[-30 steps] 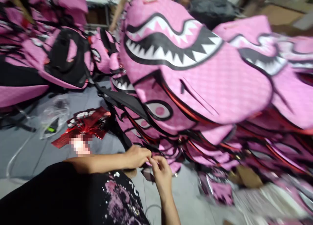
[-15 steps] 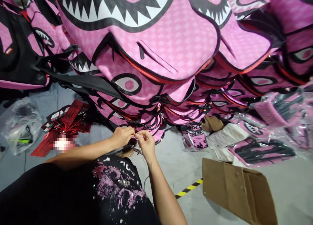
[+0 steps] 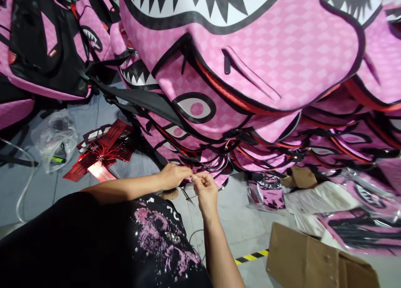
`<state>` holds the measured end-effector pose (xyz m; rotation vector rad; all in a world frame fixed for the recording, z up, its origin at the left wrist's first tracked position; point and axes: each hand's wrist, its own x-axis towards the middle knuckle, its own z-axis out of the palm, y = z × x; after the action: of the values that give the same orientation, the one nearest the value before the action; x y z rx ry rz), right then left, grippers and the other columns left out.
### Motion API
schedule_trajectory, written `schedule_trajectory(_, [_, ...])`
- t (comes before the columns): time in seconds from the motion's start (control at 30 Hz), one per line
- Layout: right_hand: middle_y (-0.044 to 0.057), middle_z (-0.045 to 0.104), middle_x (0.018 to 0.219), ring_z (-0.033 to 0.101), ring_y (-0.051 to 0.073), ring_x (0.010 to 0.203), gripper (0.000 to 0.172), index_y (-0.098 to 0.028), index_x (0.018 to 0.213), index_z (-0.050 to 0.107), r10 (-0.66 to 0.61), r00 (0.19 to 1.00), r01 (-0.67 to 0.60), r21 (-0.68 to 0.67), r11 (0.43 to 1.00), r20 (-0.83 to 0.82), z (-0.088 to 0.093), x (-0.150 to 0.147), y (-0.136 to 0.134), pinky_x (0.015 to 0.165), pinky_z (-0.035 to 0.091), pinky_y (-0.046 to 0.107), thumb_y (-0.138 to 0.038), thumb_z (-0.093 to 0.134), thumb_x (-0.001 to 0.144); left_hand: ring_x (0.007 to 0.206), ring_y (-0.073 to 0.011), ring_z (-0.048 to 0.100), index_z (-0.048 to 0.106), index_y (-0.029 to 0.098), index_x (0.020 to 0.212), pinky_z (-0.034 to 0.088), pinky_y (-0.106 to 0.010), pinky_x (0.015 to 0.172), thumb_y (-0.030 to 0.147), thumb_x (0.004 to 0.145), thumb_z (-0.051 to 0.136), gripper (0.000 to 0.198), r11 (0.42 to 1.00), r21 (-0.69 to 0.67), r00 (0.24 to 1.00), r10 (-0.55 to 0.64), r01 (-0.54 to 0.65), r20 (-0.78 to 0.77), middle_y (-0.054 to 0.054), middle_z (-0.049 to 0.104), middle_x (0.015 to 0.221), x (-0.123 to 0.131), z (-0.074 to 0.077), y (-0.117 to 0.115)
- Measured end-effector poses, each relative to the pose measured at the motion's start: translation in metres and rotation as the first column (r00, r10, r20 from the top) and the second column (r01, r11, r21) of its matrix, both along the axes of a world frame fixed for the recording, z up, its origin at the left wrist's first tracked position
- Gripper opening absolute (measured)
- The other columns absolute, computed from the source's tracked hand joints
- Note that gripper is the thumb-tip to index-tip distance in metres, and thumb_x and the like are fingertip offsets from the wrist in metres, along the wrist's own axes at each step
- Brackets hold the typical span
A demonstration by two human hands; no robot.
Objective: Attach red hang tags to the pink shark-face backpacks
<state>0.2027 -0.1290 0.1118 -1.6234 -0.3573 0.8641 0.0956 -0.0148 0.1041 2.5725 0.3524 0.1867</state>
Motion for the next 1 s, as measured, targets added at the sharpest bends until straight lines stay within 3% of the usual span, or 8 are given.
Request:
schedule_trajectory(0.17, [-0.007, 0.05, 0.056, 0.035, 0.006, 0.04, 0.041, -0.019, 0.082, 0.056, -0.037, 0.998, 0.038, -0.016, 0.999, 0.055, -0.002, -0.003, 0.001, 0.038, 0.026, 0.02, -0.049, 0.079, 0.065, 0.083, -0.0157, 0.067, 0.064, 0.016, 0.094, 0.048, -0.027, 0.072, 0.022, 0.097, 0.042, 0.023, 0.999, 0.004, 0.999, 0.038, -0.038, 0.004, -0.004, 0.069, 0.092, -0.001, -0.006, 0.001])
schedule_trajectory(0.27, [0.004, 0.063, 0.092, 0.051, 0.009, 0.053, 0.043, -0.019, 0.103, 0.057, -0.071, 0.977, 0.072, -0.001, 0.997, 0.201, 0.007, -0.006, -0.005, 0.045, 0.038, 0.023, -0.054, 0.065, 0.079, 0.087, -0.0165, 0.067, 0.061, 0.015, 0.101, 0.051, -0.027, 0.073, 0.023, 0.096, 0.047, 0.017, 0.997, -0.023, 0.997, 0.069, -0.068, 0.017, -0.006, 0.068, 0.101, -0.008, 0.001, 0.0])
schedule_trajectory(0.37, [0.01, 0.059, 0.117, 0.06, 0.013, 0.07, 0.042, -0.022, 0.12, 0.051, -0.133, 0.938, 0.126, 0.042, 0.991, 0.32, 0.024, -0.012, -0.01, 0.053, 0.043, 0.025, -0.055, 0.045, 0.094, 0.108, -0.0175, 0.062, 0.055, 0.016, 0.118, 0.051, -0.029, 0.089, 0.024, 0.095, 0.048, 0.025, 0.982, -0.103, 0.974, 0.175, -0.161, 0.142, -0.008, 0.063, 0.122, -0.018, 0.02, -0.002])
schedule_trajectory(0.47, [0.011, 0.057, 0.127, 0.063, 0.019, 0.099, 0.041, -0.023, 0.125, 0.048, -0.151, 0.914, 0.084, 0.188, 0.979, 0.377, 0.04, -0.023, -0.002, 0.078, 0.052, 0.033, -0.051, 0.038, 0.098, 0.111, -0.0168, 0.06, 0.058, 0.019, 0.114, 0.048, -0.031, 0.097, 0.025, 0.094, 0.049, 0.022, 0.965, -0.243, 0.96, 0.159, -0.101, 0.231, -0.005, 0.066, 0.118, -0.022, 0.038, -0.007])
schedule_trajectory(0.6, [0.012, 0.058, 0.128, 0.057, 0.022, 0.119, 0.039, -0.022, 0.124, 0.047, -0.152, 0.906, 0.016, 0.326, 0.945, 0.396, 0.051, -0.035, 0.022, 0.107, 0.042, 0.047, -0.048, 0.031, 0.1, 0.085, -0.0141, 0.064, 0.064, 0.018, 0.093, 0.05, -0.028, 0.082, 0.015, 0.089, 0.047, 0.017, 0.894, -0.447, 0.969, 0.082, 0.031, 0.231, -0.002, 0.069, 0.089, -0.02, 0.046, -0.017])
schedule_trajectory(0.73, [0.01, 0.062, 0.119, 0.059, 0.021, 0.116, 0.037, -0.022, 0.119, 0.049, -0.088, 0.93, -0.038, 0.333, 0.942, 0.358, 0.061, -0.038, 0.035, 0.105, 0.044, 0.046, -0.047, 0.028, 0.101, 0.073, -0.0116, 0.06, 0.061, 0.017, 0.079, 0.048, -0.023, 0.07, 0.01, 0.08, 0.045, 0.017, 0.818, -0.575, 0.94, 0.2, -0.004, 0.278, -0.001, 0.066, 0.079, -0.019, 0.047, -0.017])
schedule_trajectory(0.87, [0.012, 0.057, 0.13, 0.057, 0.024, 0.116, 0.05, -0.022, 0.134, 0.043, 0.113, 0.879, -0.271, 0.291, 0.917, 0.464, 0.061, -0.017, 0.033, 0.1, 0.047, 0.044, -0.054, 0.043, 0.096, 0.061, -0.0086, 0.059, 0.06, 0.017, 0.081, 0.046, -0.019, 0.061, 0.018, 0.086, 0.049, 0.012, 0.746, -0.65, 0.933, 0.321, -0.143, 0.163, 0.002, 0.064, 0.072, -0.026, 0.059, 0.004])
schedule_trajectory(1.0, [0.01, 0.063, 0.104, 0.06, 0.021, 0.085, 0.046, -0.019, 0.133, 0.049, 0.111, 0.654, -0.126, -0.037, 0.991, 0.749, 0.044, 0.018, 0.036, 0.081, 0.05, 0.039, -0.042, 0.052, 0.093, 0.07, -0.0122, 0.065, 0.066, 0.019, 0.094, 0.048, -0.022, 0.067, 0.023, 0.09, 0.053, 0.014, 0.841, -0.372, 0.899, 0.436, -0.392, 0.038, 0.001, 0.07, 0.079, -0.031, 0.072, 0.036])
